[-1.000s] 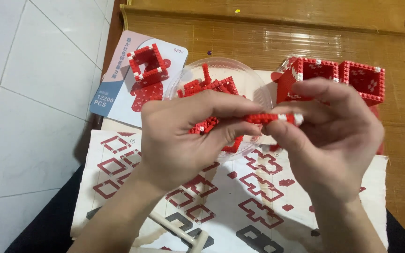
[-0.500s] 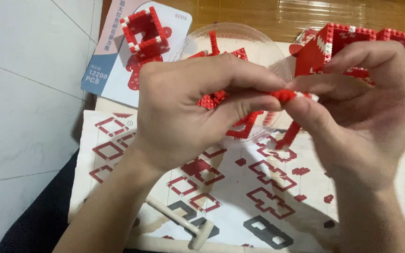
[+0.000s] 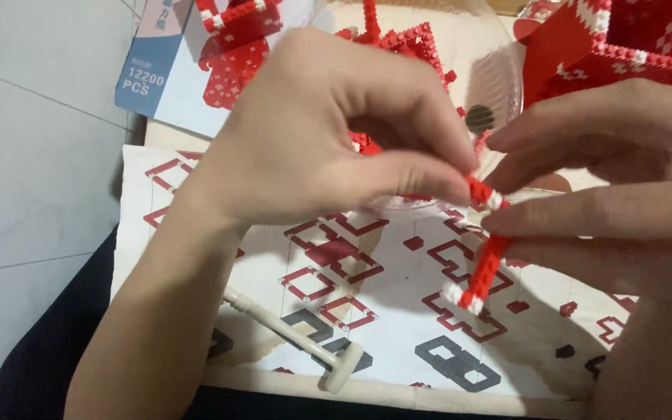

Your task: Assembling a decorative boot-shaped structure using small red and white interlocking plastic blocks.

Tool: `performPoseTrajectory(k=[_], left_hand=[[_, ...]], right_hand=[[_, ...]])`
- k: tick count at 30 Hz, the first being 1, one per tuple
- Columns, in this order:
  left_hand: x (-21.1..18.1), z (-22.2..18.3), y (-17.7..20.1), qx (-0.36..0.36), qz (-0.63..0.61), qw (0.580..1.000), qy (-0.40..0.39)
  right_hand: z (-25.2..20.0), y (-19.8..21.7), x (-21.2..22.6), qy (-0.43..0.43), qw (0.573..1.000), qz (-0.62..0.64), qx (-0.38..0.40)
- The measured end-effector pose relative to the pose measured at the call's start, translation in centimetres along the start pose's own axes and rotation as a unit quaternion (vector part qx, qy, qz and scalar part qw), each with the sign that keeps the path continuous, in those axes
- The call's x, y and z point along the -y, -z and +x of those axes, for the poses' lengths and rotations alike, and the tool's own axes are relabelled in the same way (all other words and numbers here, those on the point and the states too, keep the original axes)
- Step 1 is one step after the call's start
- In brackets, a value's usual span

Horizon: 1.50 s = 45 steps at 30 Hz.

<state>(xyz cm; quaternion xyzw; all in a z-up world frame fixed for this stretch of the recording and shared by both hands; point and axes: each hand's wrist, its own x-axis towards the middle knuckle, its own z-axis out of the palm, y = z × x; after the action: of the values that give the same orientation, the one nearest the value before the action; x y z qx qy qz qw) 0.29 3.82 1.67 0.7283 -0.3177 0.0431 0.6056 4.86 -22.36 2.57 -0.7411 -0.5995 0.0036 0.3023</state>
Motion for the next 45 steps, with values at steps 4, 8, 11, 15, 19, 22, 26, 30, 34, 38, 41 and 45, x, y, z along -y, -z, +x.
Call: performPoseTrajectory(k=[4,8,11,15,19,22,26,30,34,38,41,45], left_hand=[[1.1,0.2,0.2,0.080,0.031,0.996,-0.018],[2.0,-0.2,1.5,0.093,0.233,0.966,-0.067],[1.4,0.8,0.4,0.232,0.353,0.865,0.270],[1.4,1.0,-0.2,0.286,0.373,0.841,0.269],[0.5,1.4,-0.3,0.317,0.396,0.798,0.326],[0.5,1.4,-0.3,0.312,0.403,0.796,0.328],[1.4,0.6,0.1,0.247,0.390,0.849,0.256],[2.2,-0.2,0.9,0.146,0.333,0.922,0.135],[2.7,-0.8,1.4,0.103,0.364,0.920,0.101],[4.2,-1.4,2.0,0.092,0.454,0.886,0.033],[3.7,-0.9,1.9,0.037,0.479,0.876,0.043],[2.7,-0.2,1.6,0.080,0.479,0.867,0.114]], right_hand=[[-0.2,-0.5,-0.4,-0.026,0.996,0.080,0.033],[-0.3,-0.3,-1.1,-0.016,0.996,0.027,0.080],[-0.2,-0.4,-1.6,0.013,0.991,0.047,0.121],[0.0,-0.8,-0.3,-0.088,0.989,0.036,0.117],[-0.6,-1.4,0.3,-0.194,0.966,0.139,0.101],[-0.9,-1.5,0.6,-0.225,0.956,0.168,0.086],[-0.8,-1.3,0.3,-0.293,0.932,0.186,0.107],[-0.6,-1.3,0.9,-0.194,0.955,0.221,0.041],[-1.2,-1.3,0.5,-0.187,0.954,0.229,0.049],[-2.5,-1.6,-0.3,-0.224,0.939,0.258,0.045],[-1.5,-0.9,0.1,-0.229,0.949,0.214,0.028],[-0.9,0.4,-1.6,-0.097,0.993,0.014,0.071]])
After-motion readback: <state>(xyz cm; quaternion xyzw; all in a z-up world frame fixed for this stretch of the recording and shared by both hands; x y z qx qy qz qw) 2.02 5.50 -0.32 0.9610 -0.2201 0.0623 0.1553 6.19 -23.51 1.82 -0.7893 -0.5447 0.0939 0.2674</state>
